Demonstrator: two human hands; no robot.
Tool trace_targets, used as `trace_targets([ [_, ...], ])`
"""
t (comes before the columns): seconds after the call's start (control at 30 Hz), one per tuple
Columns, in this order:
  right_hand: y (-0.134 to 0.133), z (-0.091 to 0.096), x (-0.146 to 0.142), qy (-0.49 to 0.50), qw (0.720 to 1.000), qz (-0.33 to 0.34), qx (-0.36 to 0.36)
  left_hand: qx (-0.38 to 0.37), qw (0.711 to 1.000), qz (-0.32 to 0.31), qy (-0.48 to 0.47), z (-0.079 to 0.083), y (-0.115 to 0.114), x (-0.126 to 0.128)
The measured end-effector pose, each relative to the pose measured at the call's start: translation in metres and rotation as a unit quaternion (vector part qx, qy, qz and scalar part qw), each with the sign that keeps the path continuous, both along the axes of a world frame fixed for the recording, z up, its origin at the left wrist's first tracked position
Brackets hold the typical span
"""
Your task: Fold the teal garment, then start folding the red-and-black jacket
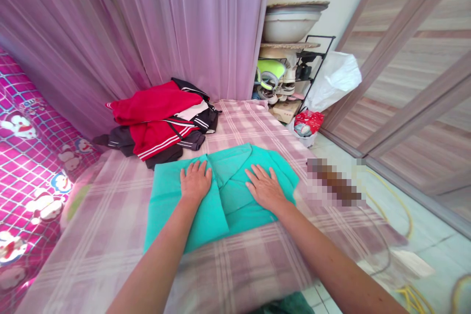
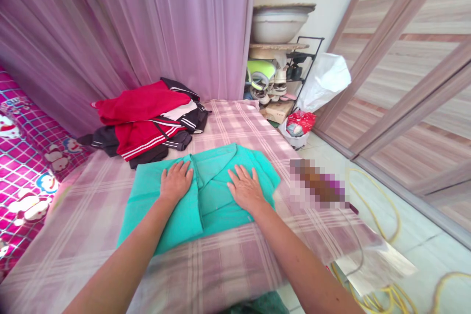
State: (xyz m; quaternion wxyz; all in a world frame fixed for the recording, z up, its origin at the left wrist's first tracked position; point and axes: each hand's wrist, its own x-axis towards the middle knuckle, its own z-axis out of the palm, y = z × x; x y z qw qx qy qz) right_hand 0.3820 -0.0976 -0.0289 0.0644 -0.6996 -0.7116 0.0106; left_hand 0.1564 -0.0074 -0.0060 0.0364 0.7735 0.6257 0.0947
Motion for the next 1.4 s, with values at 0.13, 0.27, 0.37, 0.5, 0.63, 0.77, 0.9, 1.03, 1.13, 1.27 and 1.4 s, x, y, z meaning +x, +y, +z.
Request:
trace_targets([
  [0.13,0.004,0.012,-0.015,0.018,0.999,-0.003,0.032,-0.002,1.000,0.009,0.006,0.001,-0.001,0.001],
  [0.27,0.006,0.011,-0.040,0.047,0.997,0.043,0.035,-0.002,1.000,0.013,0.005,0.001,-0.002,0.002],
  [0.37,0.009,0.005,-0.047,0.048,0.997,0.052,-0.009,-0.003,1.000,0.015,-0.002,0.002,-0.002,0.002],
  [0.5,0.007,0.003,-0.046,0.044,0.998,0.033,-0.002,-0.007,1.000,0.014,-0.010,0.001,-0.001,0.002],
  [0.63,-0.004,0.004,-0.032,0.023,0.998,0.050,0.012,-0.007,1.000,0.014,-0.011,-0.001,0.000,0.001],
  [0.77,-0.013,0.000,-0.002,-0.011,1.000,0.019,0.008,0.002,1.000,0.013,-0.017,-0.002,-0.001,0.001],
  [0.9,-0.002,0.007,0.005,-0.008,1.000,-0.007,0.019,0.006,1.000,0.012,-0.018,-0.003,0.000,0.002],
  [1.03,0.031,0.024,-0.014,0.019,0.998,0.031,0.046,0.004,1.000,0.015,-0.014,-0.002,-0.001,0.001],
  [1.13,0.062,0.033,-0.018,0.022,0.999,0.036,0.024,0.005,1.000,0.016,-0.016,-0.001,-0.002,0.000],
  [1.27,0.092,0.034,0.001,0.012,0.998,0.038,-0.046,0.000,1.000,0.015,-0.019,0.001,-0.003,0.000],
  [1.4,0.102,0.038,0.019,-0.012,0.997,0.076,-0.029,0.006,0.999,0.018,-0.026,0.001,-0.004,-0.001],
])
